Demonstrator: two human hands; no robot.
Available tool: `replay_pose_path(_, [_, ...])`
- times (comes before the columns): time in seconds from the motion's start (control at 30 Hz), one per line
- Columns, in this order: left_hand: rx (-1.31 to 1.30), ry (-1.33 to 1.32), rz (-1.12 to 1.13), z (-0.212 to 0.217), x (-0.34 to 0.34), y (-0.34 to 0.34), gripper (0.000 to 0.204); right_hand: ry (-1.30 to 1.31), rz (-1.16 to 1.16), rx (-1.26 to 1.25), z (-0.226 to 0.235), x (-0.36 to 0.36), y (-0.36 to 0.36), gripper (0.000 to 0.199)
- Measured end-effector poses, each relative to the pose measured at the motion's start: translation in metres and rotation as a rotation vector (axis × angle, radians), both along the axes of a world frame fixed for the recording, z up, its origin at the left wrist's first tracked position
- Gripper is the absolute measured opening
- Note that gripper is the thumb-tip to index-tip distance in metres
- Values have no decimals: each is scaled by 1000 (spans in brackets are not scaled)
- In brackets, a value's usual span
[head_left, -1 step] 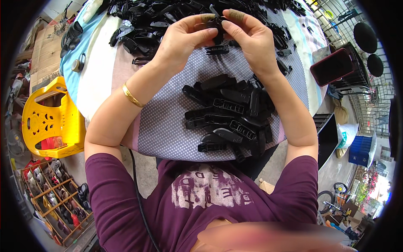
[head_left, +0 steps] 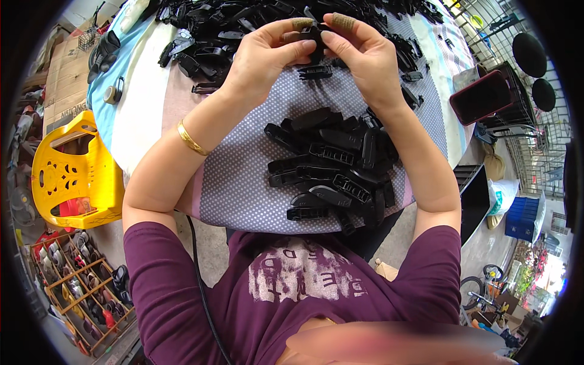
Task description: Inspecting and sorting black plastic clips at a workstation.
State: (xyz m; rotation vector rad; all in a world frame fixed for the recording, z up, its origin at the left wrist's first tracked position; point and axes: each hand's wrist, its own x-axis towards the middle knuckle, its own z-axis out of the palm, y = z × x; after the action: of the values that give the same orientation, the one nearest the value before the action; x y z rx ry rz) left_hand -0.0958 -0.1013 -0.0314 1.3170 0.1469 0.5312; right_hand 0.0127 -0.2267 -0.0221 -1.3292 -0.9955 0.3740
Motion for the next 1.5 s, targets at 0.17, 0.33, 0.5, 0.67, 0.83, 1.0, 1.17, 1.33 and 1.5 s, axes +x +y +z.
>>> replay_pose_path(0.17, [85,-19,89,1,-1,1,31,-55,-14,54,0,-4,0,32])
replay_pose_path(0.33, [-31,-35,70,0,-1,1,31,-247,-74,-4,-4,-2,0,33])
replay_pose_path(0.5, [84,-136,67,1,-1,2,27,-439,-170,-81,0,-9,1,33])
replay_pose_path(0.67, [208,-174,-19,11,-3,9,26,-203,119,-411,14,1,-6,29])
replay_pose_path(0.83, [376,-203,-34,19,-6,13,24,-286,91,-234,5,-7,-7,21])
replay_pose_path(1.0, [328,-128,-32,16,-5,15,31,-289,162,-375,9,-4,-6,22])
replay_pose_path(1.17, [631,-12,-4,17,-10,-2,62,-618,151,-426,25,45,-19,21])
replay_pose_path(1.33, [333,-96,-229,17,-11,-14,52,-1033,-319,-111,0,74,8,23])
replay_pose_path(1.5, [919,-55,1,12,-11,-9,70,-926,-371,-479,18,40,48,23])
